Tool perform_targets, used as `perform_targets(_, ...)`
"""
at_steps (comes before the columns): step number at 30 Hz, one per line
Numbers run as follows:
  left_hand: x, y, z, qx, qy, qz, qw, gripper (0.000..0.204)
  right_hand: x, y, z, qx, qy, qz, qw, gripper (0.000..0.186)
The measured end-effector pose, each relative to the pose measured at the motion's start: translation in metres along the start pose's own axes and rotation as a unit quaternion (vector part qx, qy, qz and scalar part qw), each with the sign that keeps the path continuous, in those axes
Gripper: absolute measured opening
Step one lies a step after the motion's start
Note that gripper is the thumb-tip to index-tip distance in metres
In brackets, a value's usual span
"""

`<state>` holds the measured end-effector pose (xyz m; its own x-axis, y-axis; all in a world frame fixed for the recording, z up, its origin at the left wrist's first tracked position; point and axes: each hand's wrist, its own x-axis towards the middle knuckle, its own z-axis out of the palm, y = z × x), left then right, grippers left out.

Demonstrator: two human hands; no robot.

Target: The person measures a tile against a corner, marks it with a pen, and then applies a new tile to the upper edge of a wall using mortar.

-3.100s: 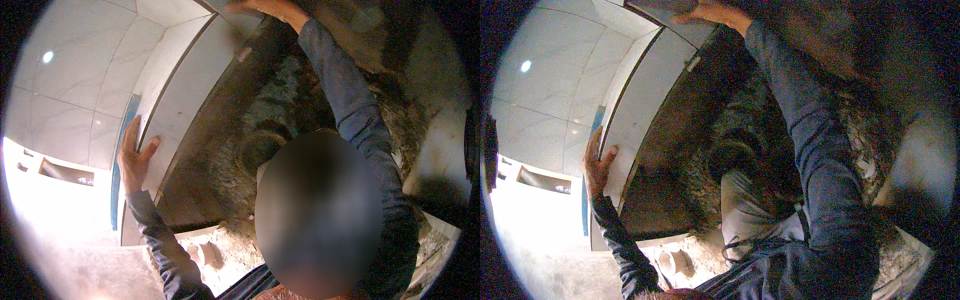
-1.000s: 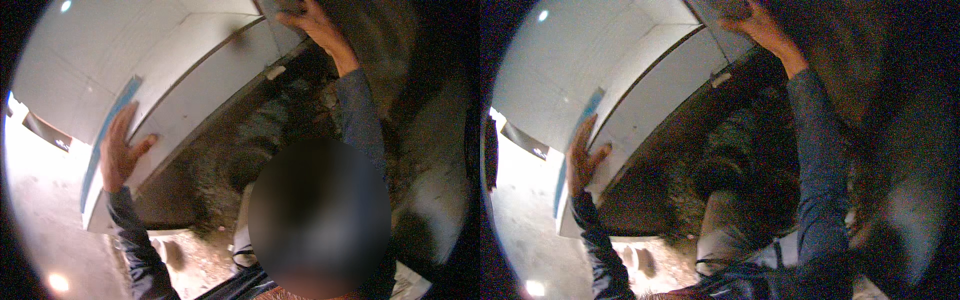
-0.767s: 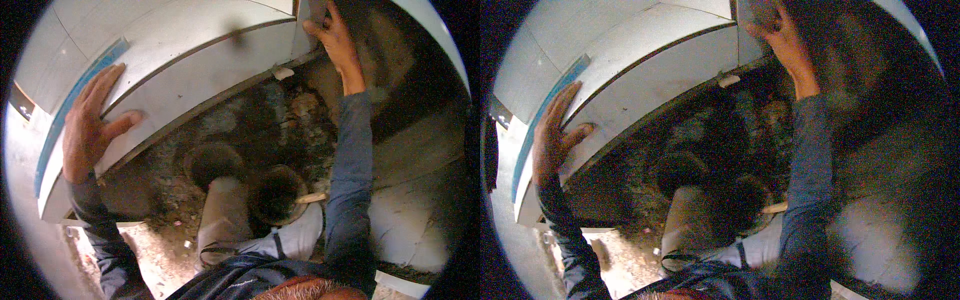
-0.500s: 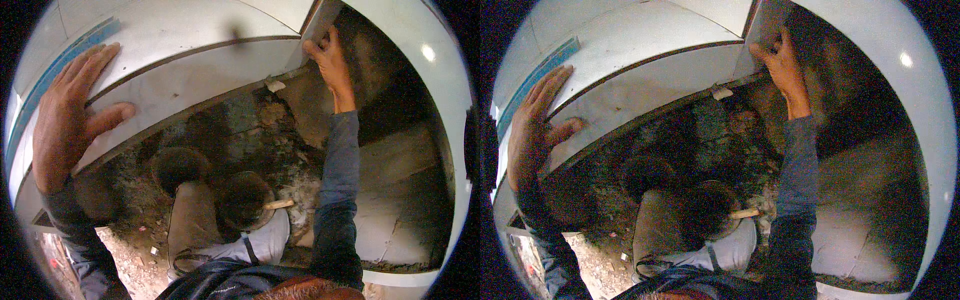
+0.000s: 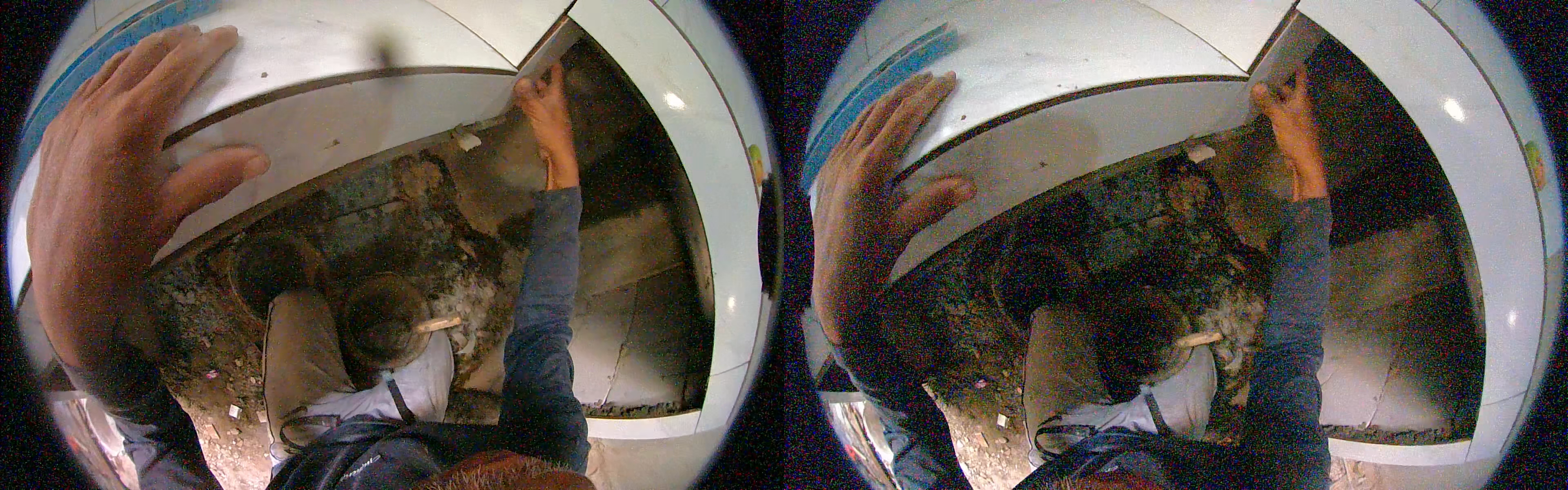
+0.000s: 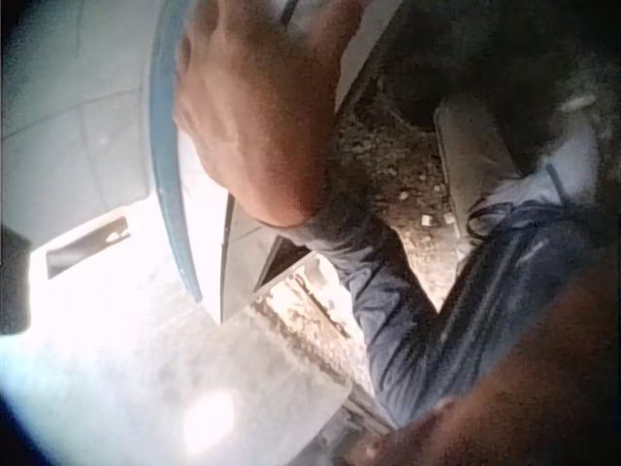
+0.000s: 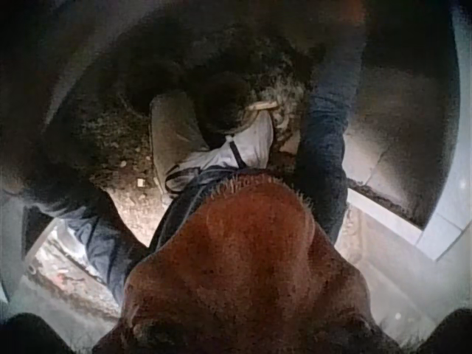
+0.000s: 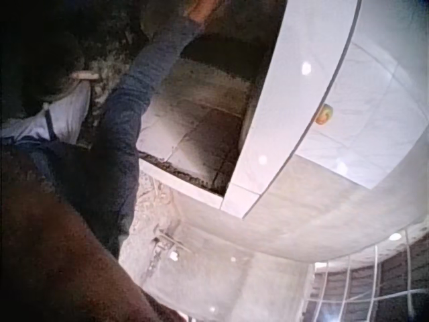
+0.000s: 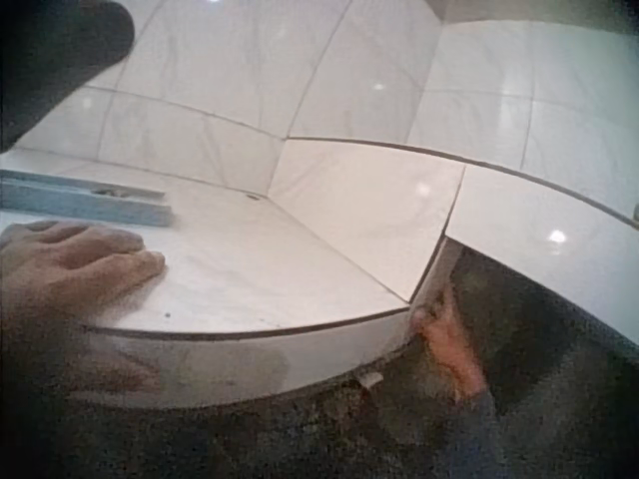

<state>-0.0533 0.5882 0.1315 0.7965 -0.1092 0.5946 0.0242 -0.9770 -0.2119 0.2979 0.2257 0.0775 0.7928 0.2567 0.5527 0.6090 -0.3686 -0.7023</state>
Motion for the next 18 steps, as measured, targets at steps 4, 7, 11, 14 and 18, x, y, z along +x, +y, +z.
perform_targets(4, 0.0, 0.001, -0.004, 0.0, -0.005, -0.011, 1.0, 0.078, -0.005, -0.011, 0.002, 0.08, -0.001, 0.008, 0.997, 0.111)
perform_targets(7, -0.001, 0.0, -0.002, -0.013, 0.0, -0.014, 1.0, 0.08, -0.008, -0.021, 0.002, 0.062, 0.01, 0.009, 0.998, 0.11)
perform_targets(11, 0.001, 0.003, 0.005, 0.005, -0.009, -0.014, 1.0, 0.079, -0.01, -0.019, -0.002, 0.029, -0.043, -0.004, 0.999, 0.106)
perform_targets(14, 0.004, -0.004, 0.018, -0.017, -0.027, -0.021, 0.999, 0.076, -0.008, -0.009, 0.006, -0.044, -0.047, -0.034, 0.997, 0.102)
perform_targets(18, 0.012, 0.002, 0.022, -0.046, 0.0, -0.022, 0.999, 0.067, -0.014, -0.035, 0.02, 0.025, -0.083, -0.016, 0.996, 0.119)
